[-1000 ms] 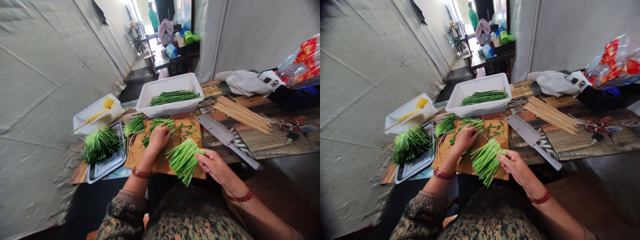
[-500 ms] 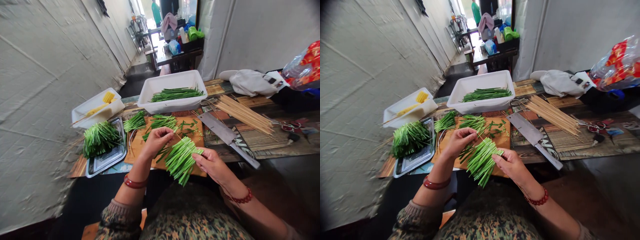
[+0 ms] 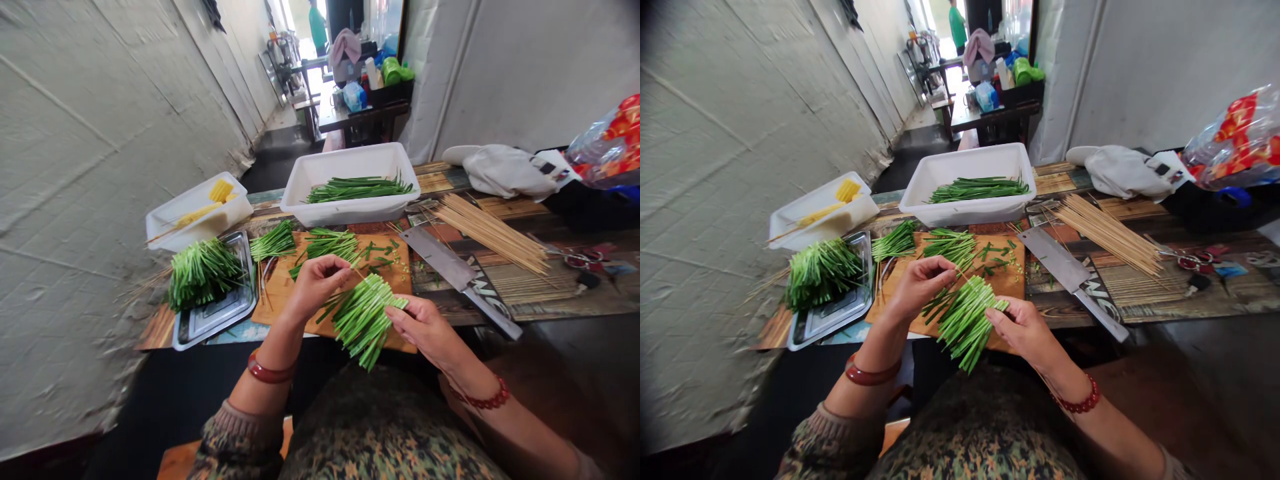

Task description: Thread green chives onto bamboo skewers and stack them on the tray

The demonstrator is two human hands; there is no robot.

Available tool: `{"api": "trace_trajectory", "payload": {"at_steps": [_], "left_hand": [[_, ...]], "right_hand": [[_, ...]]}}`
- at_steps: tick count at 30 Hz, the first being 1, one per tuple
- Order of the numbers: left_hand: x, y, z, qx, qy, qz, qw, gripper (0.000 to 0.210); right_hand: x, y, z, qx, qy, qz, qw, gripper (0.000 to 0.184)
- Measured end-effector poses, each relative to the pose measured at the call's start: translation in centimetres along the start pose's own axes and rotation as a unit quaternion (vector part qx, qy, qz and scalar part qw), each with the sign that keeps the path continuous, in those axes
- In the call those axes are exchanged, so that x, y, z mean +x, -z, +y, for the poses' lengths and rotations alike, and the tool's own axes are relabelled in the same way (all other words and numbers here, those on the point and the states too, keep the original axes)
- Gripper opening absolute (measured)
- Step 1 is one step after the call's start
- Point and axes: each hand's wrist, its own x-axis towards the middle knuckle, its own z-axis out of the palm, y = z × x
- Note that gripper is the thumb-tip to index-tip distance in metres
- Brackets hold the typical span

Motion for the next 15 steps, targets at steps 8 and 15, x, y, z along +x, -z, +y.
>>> {"api": "trace_trajectory", "payload": {"at_steps": [8,15], "left_hand": [[0.15,0.28,-0.53,0.102,-0.078,0.033,0.991,0.014],[0.19,0.16,-0.59,0.182,-0.133,0.036,0.974,0.011]], "right_hand": [[0.11,-0.1,-0.29,-0.004,-0.003,-0.005,1.0,0.038],[0.24,0.09,-0.09,-0.005,-0.009,0.0,1.0,0.04]]}}
